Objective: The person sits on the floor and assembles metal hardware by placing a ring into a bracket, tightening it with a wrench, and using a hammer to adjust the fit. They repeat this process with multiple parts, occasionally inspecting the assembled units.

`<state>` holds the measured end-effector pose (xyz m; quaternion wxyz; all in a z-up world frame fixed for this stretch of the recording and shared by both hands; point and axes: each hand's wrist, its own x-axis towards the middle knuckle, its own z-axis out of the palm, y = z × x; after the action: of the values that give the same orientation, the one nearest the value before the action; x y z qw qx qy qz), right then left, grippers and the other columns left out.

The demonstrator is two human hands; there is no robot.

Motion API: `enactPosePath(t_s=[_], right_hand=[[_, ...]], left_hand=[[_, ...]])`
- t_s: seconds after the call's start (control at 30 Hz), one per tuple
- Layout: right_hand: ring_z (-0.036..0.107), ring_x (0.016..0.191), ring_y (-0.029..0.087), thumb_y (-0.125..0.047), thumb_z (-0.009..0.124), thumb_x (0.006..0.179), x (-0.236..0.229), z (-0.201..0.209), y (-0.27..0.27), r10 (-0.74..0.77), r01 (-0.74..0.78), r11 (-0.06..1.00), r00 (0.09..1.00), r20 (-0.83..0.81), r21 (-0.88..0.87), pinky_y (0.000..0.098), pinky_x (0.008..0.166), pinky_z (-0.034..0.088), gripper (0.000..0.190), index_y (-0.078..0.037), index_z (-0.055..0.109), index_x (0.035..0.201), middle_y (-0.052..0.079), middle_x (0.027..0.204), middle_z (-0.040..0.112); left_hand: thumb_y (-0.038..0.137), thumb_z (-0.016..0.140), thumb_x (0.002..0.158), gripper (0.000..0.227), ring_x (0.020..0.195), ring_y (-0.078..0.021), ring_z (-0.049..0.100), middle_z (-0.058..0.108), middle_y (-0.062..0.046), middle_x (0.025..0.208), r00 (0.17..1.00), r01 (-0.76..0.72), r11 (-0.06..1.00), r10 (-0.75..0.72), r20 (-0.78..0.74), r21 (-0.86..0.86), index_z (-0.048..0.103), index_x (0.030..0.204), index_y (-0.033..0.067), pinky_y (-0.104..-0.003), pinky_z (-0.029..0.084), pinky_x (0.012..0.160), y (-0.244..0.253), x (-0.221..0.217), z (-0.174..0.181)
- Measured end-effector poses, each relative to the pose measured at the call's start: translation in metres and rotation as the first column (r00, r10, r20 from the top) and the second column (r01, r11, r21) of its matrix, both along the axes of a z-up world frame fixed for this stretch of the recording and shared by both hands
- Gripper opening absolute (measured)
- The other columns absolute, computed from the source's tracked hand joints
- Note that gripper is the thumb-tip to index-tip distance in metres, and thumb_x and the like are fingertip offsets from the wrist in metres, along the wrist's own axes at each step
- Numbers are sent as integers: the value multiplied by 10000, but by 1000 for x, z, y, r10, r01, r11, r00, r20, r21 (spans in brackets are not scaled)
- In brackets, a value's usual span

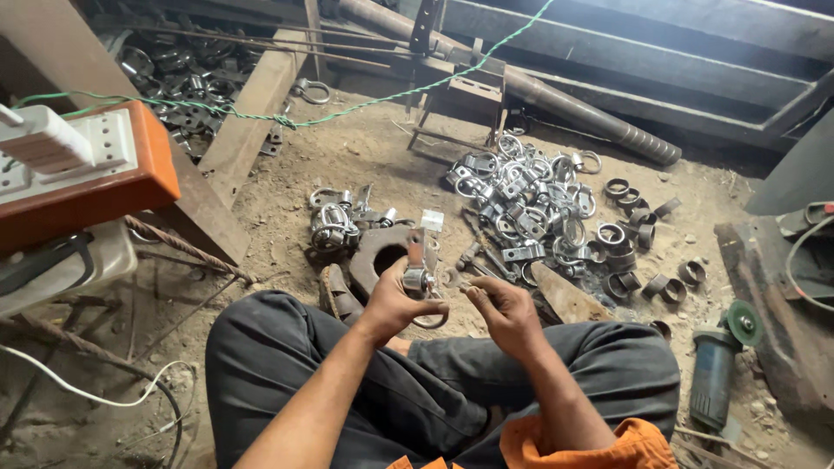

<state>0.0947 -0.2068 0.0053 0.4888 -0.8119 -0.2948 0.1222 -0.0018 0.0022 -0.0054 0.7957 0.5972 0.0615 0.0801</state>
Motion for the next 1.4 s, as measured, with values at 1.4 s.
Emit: enactPosePath(t_s=[1.4], right_hand=[[413, 546, 128, -405, 507, 1089, -28, -3, 20, 61, -59, 998, 996, -58, 29, 348, 479, 359, 478, -82, 553, 740, 5, 607, 461]], left_hand=[[116, 895, 749, 537, 899, -154, 736, 746, -51, 969, 962, -258, 875, 274, 20, 409, 580, 1182, 77, -316, 596, 807, -2, -1, -4]])
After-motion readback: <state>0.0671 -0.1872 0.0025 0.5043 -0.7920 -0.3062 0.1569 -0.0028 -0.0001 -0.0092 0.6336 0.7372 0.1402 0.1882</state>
